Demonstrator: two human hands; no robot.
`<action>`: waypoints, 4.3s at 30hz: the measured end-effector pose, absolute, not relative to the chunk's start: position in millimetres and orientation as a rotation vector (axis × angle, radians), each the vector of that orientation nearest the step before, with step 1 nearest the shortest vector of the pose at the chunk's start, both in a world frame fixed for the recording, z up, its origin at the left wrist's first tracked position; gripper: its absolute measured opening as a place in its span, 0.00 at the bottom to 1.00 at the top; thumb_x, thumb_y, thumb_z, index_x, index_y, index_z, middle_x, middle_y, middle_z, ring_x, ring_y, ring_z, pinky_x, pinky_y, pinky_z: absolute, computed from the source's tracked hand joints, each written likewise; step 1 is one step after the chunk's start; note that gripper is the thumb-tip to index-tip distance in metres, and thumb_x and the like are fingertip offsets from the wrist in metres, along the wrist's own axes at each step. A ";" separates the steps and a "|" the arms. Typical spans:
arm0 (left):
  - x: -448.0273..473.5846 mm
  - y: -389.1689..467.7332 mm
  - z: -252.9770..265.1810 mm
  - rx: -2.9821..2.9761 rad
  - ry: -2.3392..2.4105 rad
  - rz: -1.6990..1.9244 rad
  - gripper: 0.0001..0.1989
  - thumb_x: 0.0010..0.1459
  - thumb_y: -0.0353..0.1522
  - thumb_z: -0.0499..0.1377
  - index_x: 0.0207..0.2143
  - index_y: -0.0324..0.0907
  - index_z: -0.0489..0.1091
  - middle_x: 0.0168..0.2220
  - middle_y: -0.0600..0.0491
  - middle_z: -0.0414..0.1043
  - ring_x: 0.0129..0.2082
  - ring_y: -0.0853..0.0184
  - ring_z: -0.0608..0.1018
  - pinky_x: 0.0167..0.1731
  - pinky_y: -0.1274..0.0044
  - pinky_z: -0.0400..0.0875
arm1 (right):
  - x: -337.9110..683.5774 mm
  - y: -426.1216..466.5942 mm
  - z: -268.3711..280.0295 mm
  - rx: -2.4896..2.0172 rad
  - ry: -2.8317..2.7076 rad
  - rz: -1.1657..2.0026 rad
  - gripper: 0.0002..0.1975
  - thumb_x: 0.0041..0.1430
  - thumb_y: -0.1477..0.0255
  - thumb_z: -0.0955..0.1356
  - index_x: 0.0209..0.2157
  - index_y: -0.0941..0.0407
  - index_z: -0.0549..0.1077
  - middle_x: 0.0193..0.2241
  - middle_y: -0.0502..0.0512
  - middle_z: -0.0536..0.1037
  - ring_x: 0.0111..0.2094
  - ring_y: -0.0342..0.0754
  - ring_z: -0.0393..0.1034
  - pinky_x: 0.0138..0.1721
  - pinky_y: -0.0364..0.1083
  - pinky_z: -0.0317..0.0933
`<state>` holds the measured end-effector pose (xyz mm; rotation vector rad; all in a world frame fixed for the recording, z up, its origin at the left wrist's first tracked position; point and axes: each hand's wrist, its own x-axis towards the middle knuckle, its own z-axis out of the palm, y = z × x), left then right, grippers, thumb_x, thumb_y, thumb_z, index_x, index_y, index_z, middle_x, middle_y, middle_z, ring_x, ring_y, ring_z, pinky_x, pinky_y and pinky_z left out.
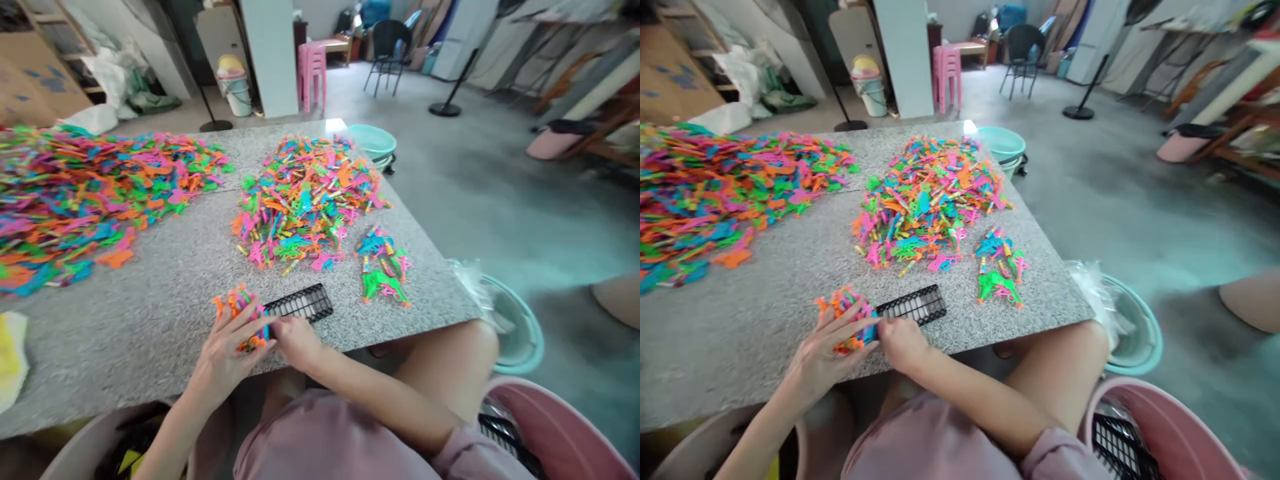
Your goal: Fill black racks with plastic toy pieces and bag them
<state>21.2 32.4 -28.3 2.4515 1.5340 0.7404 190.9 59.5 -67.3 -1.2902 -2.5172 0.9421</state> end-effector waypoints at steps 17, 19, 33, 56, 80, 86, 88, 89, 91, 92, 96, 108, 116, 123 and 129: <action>13.6 39.1 -36.6 2.500 1.464 0.794 0.19 0.60 0.48 0.57 0.48 0.49 0.73 0.56 0.46 0.71 0.55 0.50 0.74 0.59 0.51 0.58 | 413.4 81.5 -70.2 -2.066 -2.182 0.402 0.14 0.59 0.81 0.60 0.44 0.56 0.71 0.39 0.58 0.76 0.39 0.50 0.73 0.35 0.44 0.60; 13.1 39.0 -36.5 2.485 1.475 0.799 0.19 0.60 0.48 0.57 0.47 0.49 0.74 0.56 0.46 0.71 0.55 0.50 0.74 0.60 0.52 0.58 | 415.6 92.7 -66.2 -2.058 -2.380 0.273 0.18 0.54 0.86 0.60 0.44 0.57 0.70 0.44 0.61 0.73 0.40 0.50 0.72 0.34 0.44 0.59; 16.9 34.4 -33.1 2.389 1.552 0.675 0.17 0.58 0.44 0.61 0.46 0.48 0.75 0.58 0.45 0.69 0.57 0.51 0.73 0.61 0.52 0.57 | 391.5 99.8 -76.0 -1.477 -1.850 1.003 0.06 0.56 0.67 0.66 0.34 0.54 0.66 0.27 0.50 0.74 0.27 0.46 0.69 0.31 0.45 0.65; 24.2 32.2 -26.7 2.390 1.495 0.677 0.12 0.59 0.36 0.62 0.46 0.48 0.75 0.58 0.45 0.69 0.56 0.54 0.74 0.61 0.54 0.58 | 179.4 135.0 -96.0 -1.072 -2.077 1.172 0.12 0.52 0.80 0.67 0.39 0.57 0.70 0.29 0.51 0.78 0.33 0.47 0.75 0.38 0.43 0.63; 9.8 50.4 -24.8 2.426 1.394 0.740 0.15 0.57 0.46 0.61 0.41 0.48 0.76 0.52 0.48 0.75 0.48 0.55 0.80 0.55 0.60 0.69 | 397.0 173.9 -62.4 -1.267 -2.762 0.221 0.12 0.58 0.85 0.63 0.29 0.56 0.73 0.42 0.60 0.74 0.45 0.50 0.69 0.46 0.48 0.64; 16.9 43.5 -20.7 2.350 1.416 0.704 0.13 0.58 0.43 0.61 0.41 0.47 0.76 0.54 0.46 0.74 0.50 0.55 0.79 0.52 0.61 0.72 | 380.6 150.2 -67.2 -1.334 -2.433 0.467 0.07 0.55 0.81 0.65 0.31 0.54 0.69 0.36 0.55 0.76 0.40 0.48 0.72 0.41 0.45 0.64; 17.8 43.0 -19.9 2.305 1.428 0.681 0.13 0.58 0.42 0.61 0.41 0.47 0.76 0.53 0.46 0.74 0.52 0.54 0.77 0.51 0.61 0.72 | 363.3 131.1 -75.1 -1.498 -2.151 0.643 0.05 0.53 0.75 0.67 0.31 0.54 0.66 0.28 0.51 0.75 0.31 0.48 0.73 0.35 0.45 0.64; 18.1 42.9 -19.6 2.286 1.436 0.672 0.13 0.57 0.42 0.61 0.42 0.46 0.76 0.53 0.46 0.74 0.53 0.54 0.76 0.52 0.61 0.72 | 352.2 120.5 -79.6 -1.544 -2.008 0.775 0.07 0.52 0.73 0.68 0.32 0.53 0.64 0.27 0.50 0.75 0.28 0.47 0.72 0.33 0.45 0.65; 18.5 42.5 -18.9 2.267 1.448 0.656 0.12 0.57 0.41 0.62 0.42 0.46 0.76 0.54 0.45 0.73 0.53 0.54 0.76 0.52 0.61 0.71 | 326.9 99.9 -88.4 -1.490 -1.779 1.099 0.12 0.52 0.69 0.68 0.36 0.53 0.62 0.29 0.49 0.76 0.26 0.46 0.72 0.29 0.45 0.66; 18.7 42.2 -18.6 2.264 1.453 0.647 0.12 0.57 0.41 0.62 0.42 0.46 0.75 0.54 0.45 0.73 0.53 0.54 0.76 0.53 0.60 0.70 | 313.5 90.8 -92.1 -1.404 -1.699 1.259 0.13 0.52 0.67 0.68 0.37 0.52 0.61 0.31 0.51 0.77 0.26 0.45 0.73 0.29 0.45 0.67; 20.0 41.2 -18.7 2.278 1.448 0.651 0.12 0.57 0.40 0.62 0.42 0.46 0.75 0.55 0.45 0.73 0.52 0.55 0.77 0.55 0.59 0.67 | 264.3 69.3 -98.5 -1.179 -1.401 1.561 0.18 0.51 0.66 0.67 0.41 0.52 0.56 0.34 0.50 0.77 0.24 0.45 0.74 0.27 0.46 0.69; 20.4 39.4 -24.5 2.296 1.457 0.682 0.16 0.56 0.38 0.65 0.47 0.47 0.74 0.56 0.46 0.71 0.53 0.54 0.76 0.57 0.55 0.65 | 212.0 71.9 -87.2 -1.265 -1.954 1.218 0.28 0.52 0.78 0.70 0.53 0.54 0.58 0.29 0.46 0.79 0.33 0.47 0.77 0.36 0.43 0.64; 21.4 38.2 -24.0 2.248 1.503 0.710 0.25 0.56 0.36 0.64 0.56 0.48 0.68 0.56 0.48 0.71 0.56 0.56 0.73 0.56 0.61 0.68 | 208.8 67.9 -74.0 -1.231 -2.325 1.040 0.26 0.57 0.78 0.67 0.56 0.59 0.56 0.32 0.54 0.79 0.36 0.51 0.77 0.34 0.43 0.63; 21.3 38.3 -19.2 2.286 1.509 0.667 0.25 0.58 0.35 0.61 0.59 0.49 0.66 0.57 0.51 0.71 0.59 0.56 0.71 0.61 0.61 0.63 | 205.2 73.2 -70.8 -1.259 -2.301 1.084 0.36 0.56 0.78 0.68 0.63 0.60 0.50 0.32 0.54 0.80 0.35 0.52 0.77 0.37 0.45 0.64; 22.1 37.0 -21.1 2.248 1.559 0.695 0.27 0.59 0.34 0.60 0.61 0.47 0.64 0.58 0.49 0.70 0.60 0.55 0.69 0.60 0.60 0.63 | 211.6 78.4 -81.8 -1.237 -2.056 1.213 0.36 0.55 0.78 0.69 0.62 0.54 0.53 0.31 0.50 0.79 0.35 0.50 0.77 0.38 0.45 0.66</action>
